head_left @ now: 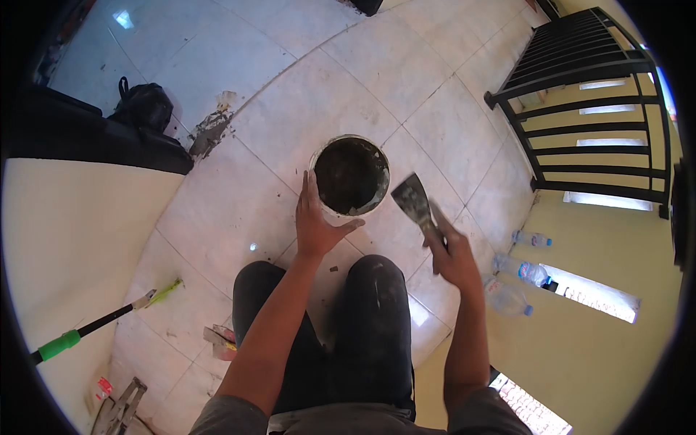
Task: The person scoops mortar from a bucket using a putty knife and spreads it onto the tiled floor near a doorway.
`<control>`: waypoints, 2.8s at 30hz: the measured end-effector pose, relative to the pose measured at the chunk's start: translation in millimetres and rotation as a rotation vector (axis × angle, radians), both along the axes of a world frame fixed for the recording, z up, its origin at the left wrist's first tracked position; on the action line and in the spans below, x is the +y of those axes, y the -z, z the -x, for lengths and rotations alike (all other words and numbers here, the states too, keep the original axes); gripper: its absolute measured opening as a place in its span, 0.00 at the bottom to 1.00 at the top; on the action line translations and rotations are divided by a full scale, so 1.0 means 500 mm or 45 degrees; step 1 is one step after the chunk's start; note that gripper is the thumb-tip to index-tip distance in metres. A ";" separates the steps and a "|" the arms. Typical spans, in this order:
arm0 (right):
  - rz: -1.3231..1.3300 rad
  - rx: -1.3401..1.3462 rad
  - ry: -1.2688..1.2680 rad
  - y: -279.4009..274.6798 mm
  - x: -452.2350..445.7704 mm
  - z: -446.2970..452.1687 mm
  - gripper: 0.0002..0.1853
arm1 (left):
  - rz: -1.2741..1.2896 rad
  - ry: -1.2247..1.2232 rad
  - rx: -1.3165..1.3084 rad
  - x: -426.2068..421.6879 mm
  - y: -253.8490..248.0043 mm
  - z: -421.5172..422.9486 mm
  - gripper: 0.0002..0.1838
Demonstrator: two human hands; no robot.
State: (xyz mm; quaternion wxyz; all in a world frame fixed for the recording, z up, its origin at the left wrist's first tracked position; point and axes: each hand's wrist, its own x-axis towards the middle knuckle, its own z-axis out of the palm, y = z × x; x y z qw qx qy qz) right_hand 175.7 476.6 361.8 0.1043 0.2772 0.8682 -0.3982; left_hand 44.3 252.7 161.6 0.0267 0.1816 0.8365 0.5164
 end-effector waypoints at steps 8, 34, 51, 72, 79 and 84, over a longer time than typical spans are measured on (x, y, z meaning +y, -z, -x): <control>-0.941 -0.336 -0.878 -0.007 0.019 0.277 0.12 | -0.008 0.007 -0.124 -0.006 -0.013 -0.001 0.79; 0.661 -0.417 0.561 0.057 -0.168 0.153 0.26 | 0.124 -0.021 -0.236 -0.015 -0.017 -0.009 0.80; 0.720 0.667 0.201 0.418 -0.490 0.443 0.10 | 0.861 -0.340 -0.064 -0.410 0.249 0.163 0.67; -0.100 0.756 -0.322 0.640 -0.594 0.636 0.16 | 0.994 -0.333 -0.288 -0.397 0.237 0.167 0.67; -0.248 0.940 -0.286 0.642 -0.535 0.691 0.18 | 0.937 -0.357 -0.249 -0.399 0.233 0.165 0.62; -0.127 0.880 -0.350 0.650 -0.486 0.732 0.18 | 0.979 -0.344 -0.251 -0.397 0.236 0.164 0.62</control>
